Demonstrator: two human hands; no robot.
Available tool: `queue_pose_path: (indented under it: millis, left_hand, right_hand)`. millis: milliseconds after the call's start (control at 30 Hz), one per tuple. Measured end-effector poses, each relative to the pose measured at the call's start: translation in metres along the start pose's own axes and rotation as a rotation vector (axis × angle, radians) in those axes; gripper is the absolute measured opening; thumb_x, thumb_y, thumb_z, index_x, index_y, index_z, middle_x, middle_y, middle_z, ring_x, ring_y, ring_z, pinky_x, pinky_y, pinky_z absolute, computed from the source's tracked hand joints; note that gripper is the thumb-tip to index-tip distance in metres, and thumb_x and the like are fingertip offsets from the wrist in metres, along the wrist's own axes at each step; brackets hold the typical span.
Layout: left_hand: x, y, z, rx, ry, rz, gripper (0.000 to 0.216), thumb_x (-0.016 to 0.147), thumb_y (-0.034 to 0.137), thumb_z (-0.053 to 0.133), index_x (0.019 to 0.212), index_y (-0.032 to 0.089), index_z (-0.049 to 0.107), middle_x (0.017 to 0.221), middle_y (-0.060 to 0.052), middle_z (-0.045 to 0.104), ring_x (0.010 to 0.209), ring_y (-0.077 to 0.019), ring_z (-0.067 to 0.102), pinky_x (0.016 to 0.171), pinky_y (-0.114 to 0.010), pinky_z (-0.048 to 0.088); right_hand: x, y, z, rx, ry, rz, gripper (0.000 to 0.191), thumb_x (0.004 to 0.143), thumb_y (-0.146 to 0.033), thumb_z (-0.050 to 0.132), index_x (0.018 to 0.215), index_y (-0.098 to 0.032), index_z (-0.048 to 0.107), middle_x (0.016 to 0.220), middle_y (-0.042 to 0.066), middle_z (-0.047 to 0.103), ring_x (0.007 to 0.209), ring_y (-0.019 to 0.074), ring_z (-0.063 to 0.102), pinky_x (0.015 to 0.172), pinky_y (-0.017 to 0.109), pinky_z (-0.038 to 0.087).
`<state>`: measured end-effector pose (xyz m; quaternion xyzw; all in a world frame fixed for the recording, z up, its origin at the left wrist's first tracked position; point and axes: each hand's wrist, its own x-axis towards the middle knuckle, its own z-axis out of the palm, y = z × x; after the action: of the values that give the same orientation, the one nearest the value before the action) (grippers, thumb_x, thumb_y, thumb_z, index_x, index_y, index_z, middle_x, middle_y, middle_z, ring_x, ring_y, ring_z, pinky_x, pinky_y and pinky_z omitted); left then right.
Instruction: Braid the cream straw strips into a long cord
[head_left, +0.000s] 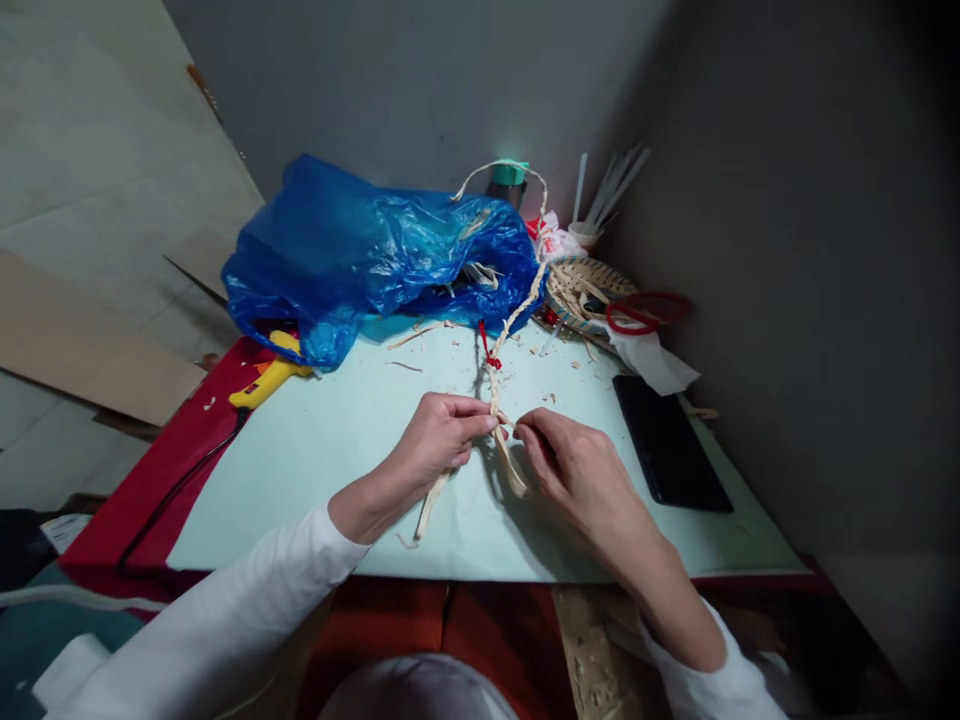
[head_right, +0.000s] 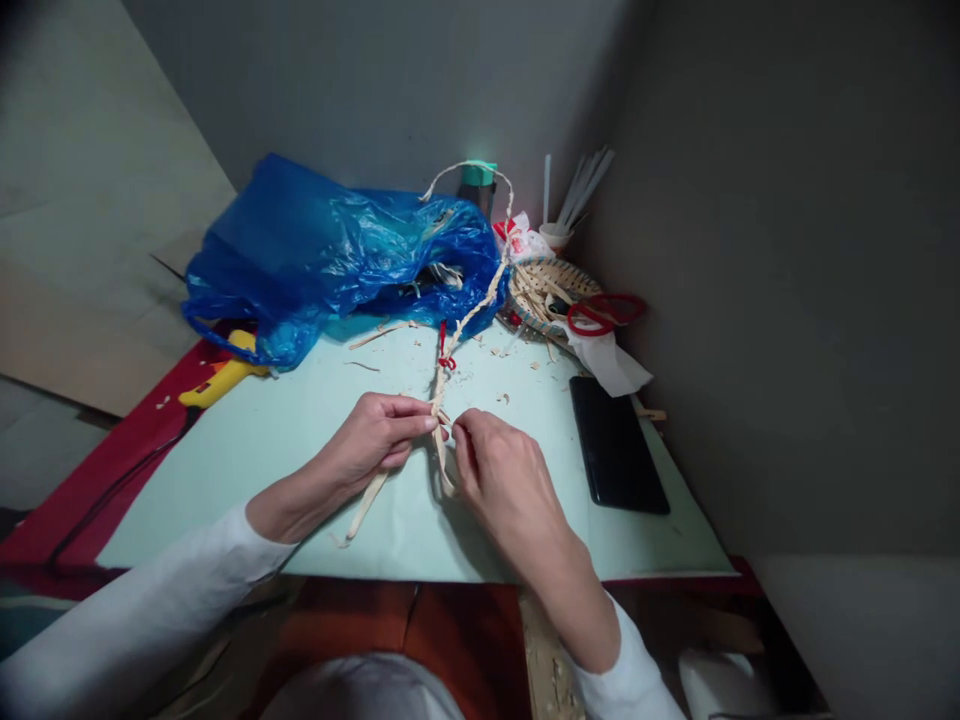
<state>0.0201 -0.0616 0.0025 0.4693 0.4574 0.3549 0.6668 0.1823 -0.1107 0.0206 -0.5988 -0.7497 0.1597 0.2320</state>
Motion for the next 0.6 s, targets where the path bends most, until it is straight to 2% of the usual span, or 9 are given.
queue_pose_path:
  millis: [100,200,300,400,500,600]
  left_hand:
    - [-0.001,-0.008,0.002,0.069,0.016,0.077,0.015,0.075,0.023,0.066,0.08,0.011,0.074,0.047,0.004,0.048,0.036,-0.0034,0.032,0.038,-0.019,0.022]
    - [-0.003,-0.012,0.003,0.071,0.021,0.084,0.016,0.076,0.024,0.064,0.078,0.011,0.074,0.043,0.004,0.049,0.037,-0.0049,0.035,0.038,-0.02,0.02]
    - [-0.007,-0.01,0.0,-0.004,0.048,0.066,0.017,0.073,0.022,0.066,0.082,0.011,0.076,0.055,-0.001,0.06,0.044,-0.0057,0.042,0.04,-0.019,0.02]
    - [-0.013,-0.005,-0.004,-0.066,0.031,0.024,0.02,0.073,0.02,0.069,0.088,0.009,0.076,0.074,-0.007,0.07,0.053,-0.0065,0.05,0.044,-0.018,0.027]
    - [-0.017,-0.001,-0.006,-0.132,-0.018,-0.017,0.018,0.073,0.017,0.069,0.088,0.007,0.075,0.079,-0.01,0.072,0.06,-0.0087,0.056,0.054,-0.018,0.039]
    - [-0.017,-0.001,-0.007,-0.183,-0.02,-0.046,0.017,0.073,0.014,0.07,0.087,0.007,0.074,0.079,-0.011,0.073,0.068,-0.0126,0.063,0.065,-0.022,0.046]
  right_hand:
    - [-0.005,-0.01,0.003,-0.041,-0.025,-0.041,0.023,0.095,-0.024,0.04,0.082,-0.018,0.058,0.074,0.005,0.065,0.059,0.0163,0.056,0.058,0.028,0.035]
    - [-0.01,-0.023,0.015,-0.109,-0.003,-0.085,0.018,0.094,-0.017,0.041,0.09,-0.017,0.058,0.079,0.007,0.068,0.064,0.0183,0.062,0.057,0.028,0.034]
    - [-0.016,-0.035,0.028,-0.263,0.039,-0.092,0.015,0.092,-0.012,0.042,0.097,-0.016,0.056,0.08,0.007,0.068,0.065,0.0197,0.063,0.052,0.029,0.031]
    - [-0.021,-0.042,0.04,-0.434,0.111,-0.094,0.016,0.091,-0.009,0.042,0.097,-0.017,0.055,0.075,0.007,0.066,0.062,0.0207,0.063,0.048,0.031,0.028]
    - [-0.023,-0.049,0.053,-0.525,0.16,-0.102,0.021,0.09,-0.004,0.039,0.092,-0.018,0.053,0.073,0.009,0.064,0.065,0.0203,0.062,0.049,0.03,0.035]
    - [-0.023,-0.056,0.062,-0.565,0.127,-0.098,0.022,0.089,-0.001,0.039,0.09,-0.017,0.053,0.076,0.009,0.064,0.069,0.0192,0.062,0.053,0.027,0.04]
